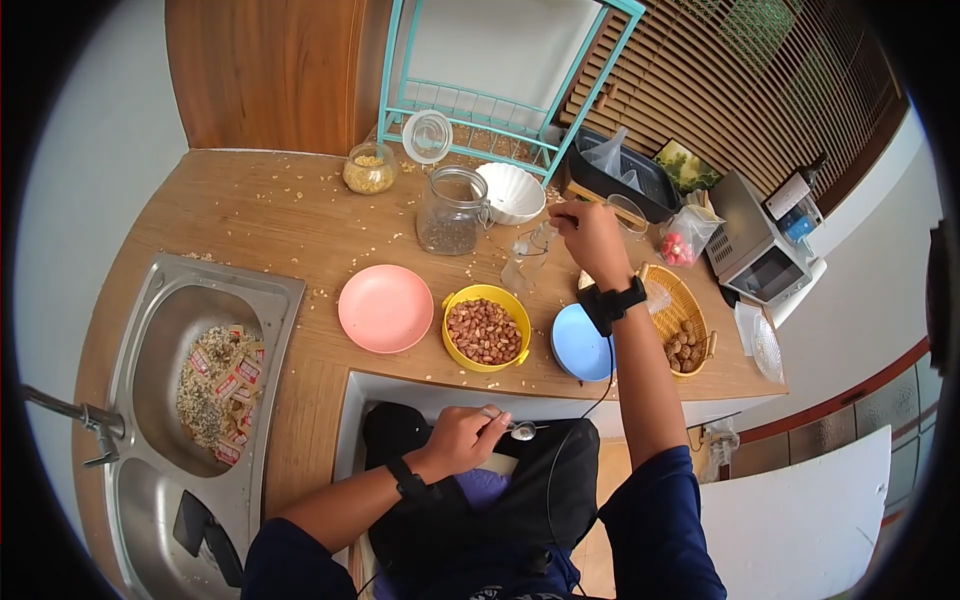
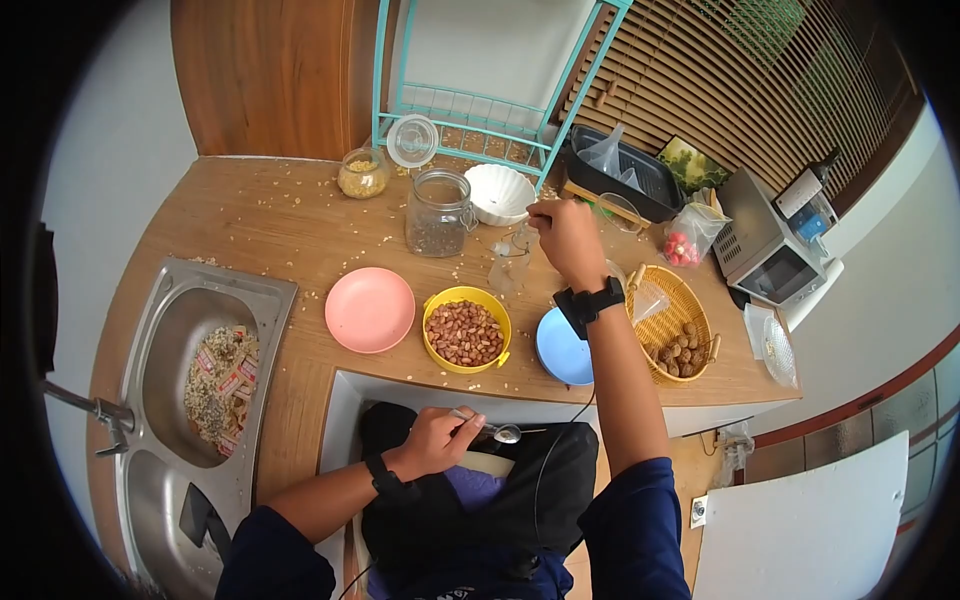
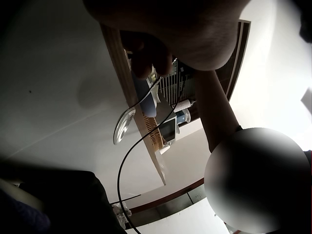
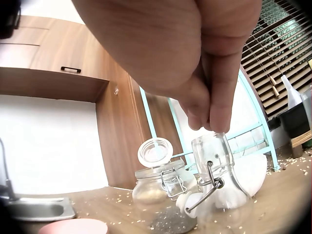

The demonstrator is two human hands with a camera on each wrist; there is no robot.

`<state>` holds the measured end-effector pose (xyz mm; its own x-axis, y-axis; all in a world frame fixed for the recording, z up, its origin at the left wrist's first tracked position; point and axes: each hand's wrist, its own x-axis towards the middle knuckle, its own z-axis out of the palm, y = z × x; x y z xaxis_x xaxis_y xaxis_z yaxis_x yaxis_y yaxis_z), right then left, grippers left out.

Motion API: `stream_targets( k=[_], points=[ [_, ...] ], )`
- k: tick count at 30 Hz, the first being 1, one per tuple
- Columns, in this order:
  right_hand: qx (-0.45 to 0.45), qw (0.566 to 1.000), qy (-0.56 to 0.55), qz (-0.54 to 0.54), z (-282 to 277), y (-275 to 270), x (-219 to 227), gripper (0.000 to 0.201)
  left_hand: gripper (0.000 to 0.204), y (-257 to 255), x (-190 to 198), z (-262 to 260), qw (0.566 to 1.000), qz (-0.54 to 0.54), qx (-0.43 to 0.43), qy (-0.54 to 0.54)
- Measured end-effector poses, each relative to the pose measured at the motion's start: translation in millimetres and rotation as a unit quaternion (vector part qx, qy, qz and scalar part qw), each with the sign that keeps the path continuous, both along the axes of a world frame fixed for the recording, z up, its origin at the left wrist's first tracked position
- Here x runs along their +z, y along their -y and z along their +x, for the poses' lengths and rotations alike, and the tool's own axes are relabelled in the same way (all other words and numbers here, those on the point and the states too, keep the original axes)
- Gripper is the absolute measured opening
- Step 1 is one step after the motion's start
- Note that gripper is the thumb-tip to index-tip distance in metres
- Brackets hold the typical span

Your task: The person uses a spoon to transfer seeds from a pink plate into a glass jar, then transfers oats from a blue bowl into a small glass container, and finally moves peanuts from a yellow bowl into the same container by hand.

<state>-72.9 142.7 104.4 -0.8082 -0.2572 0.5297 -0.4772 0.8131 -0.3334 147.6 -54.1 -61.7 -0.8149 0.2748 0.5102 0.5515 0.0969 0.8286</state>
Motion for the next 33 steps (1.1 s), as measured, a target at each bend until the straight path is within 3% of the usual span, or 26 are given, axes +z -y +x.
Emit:
stream_targets(
  k=[14, 25, 33],
  points=[
    [-0.003, 0.997, 0.010, 0.075, -6, -3, 0, 0.025, 0.027, 1, 1, 0, 1.000, -0.001, 0.003, 0.004],
    [0.019, 0.978, 0.044, 0.203, -4, -6, 8, 0.050, 0.025, 2, 3, 0, 1.000, -0.016, -0.004, 0.003],
    [0.016, 0.975, 0.048, 0.218, -1, -7, 8, 0.057, 0.025, 2, 3, 0, 1.000, -0.011, 0.001, -0.007]
  ],
)
